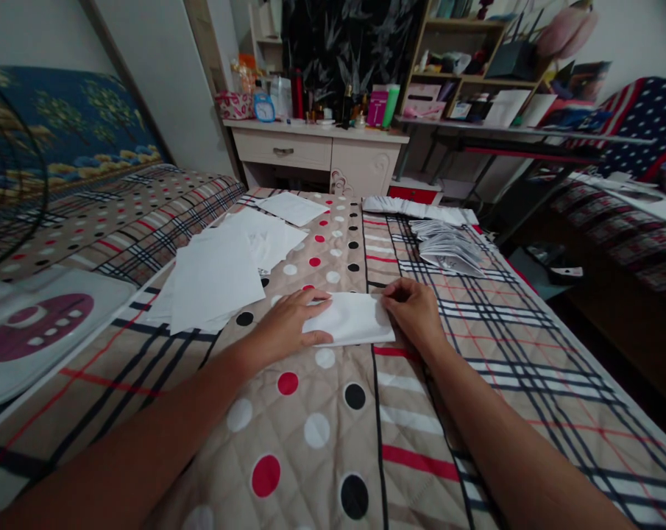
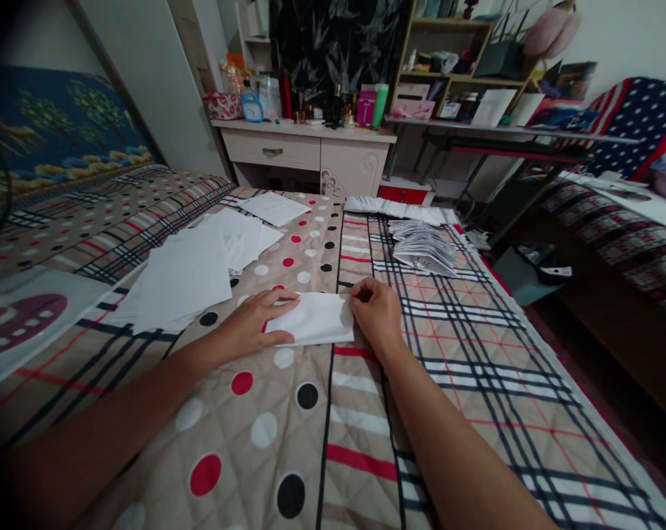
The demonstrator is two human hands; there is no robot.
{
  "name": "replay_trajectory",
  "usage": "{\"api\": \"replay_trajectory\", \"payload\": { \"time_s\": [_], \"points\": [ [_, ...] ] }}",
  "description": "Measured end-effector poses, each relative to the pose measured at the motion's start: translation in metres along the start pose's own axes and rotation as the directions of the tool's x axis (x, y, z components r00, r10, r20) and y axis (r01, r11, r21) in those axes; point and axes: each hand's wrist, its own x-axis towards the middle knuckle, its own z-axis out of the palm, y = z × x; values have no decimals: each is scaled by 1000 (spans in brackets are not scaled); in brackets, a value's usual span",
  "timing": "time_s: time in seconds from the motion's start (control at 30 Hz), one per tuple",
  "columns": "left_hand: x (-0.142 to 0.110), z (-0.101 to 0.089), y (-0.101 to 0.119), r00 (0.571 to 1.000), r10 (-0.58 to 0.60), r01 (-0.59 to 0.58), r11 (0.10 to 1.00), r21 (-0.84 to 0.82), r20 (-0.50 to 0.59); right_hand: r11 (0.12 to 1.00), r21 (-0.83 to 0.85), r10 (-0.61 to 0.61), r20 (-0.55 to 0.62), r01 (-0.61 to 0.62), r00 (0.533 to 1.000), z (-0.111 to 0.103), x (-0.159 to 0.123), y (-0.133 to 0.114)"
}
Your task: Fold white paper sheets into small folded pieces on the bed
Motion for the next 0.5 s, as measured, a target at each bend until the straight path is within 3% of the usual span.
{"api": "replay_trajectory", "payload": {
  "time_s": [0.07, 0.1, 0.17, 0.2, 0.3, 0.37, 0.5],
  "points": [
    [1, 1, -1, 1000, 0, 0, 1000, 2, -17, 992, -14, -129, -181, 128, 975, -4, -12, -22],
    [2, 2, -1, 1000, 3, -3, 1000, 1, -23, 975, 9, -218, -193, 224, 957, -3, -23, -37],
    [2, 4, -2, 999, -2, 2, 1000, -11, -39, 940, 102, -323, -48, 326, 945, 4, -53, -68],
    [2, 5, -3, 999, -6, 5, 1000, -25, -46, 931, 119, -355, 90, 344, 931, 11, -69, -83],
    [1, 6, -6, 999, -16, 12, 997, -76, -44, 896, 66, -426, 405, 438, 809, 36, -112, -109],
    [1, 6, -5, 999, -21, 18, 997, -80, -39, 886, -43, -381, 500, 462, 778, 47, -125, -111],
    [1, 3, -1, 1000, -1, 1, 1000, 8, -21, 850, -249, -270, 551, 465, 789, 45, -124, -98]
  ]
}}
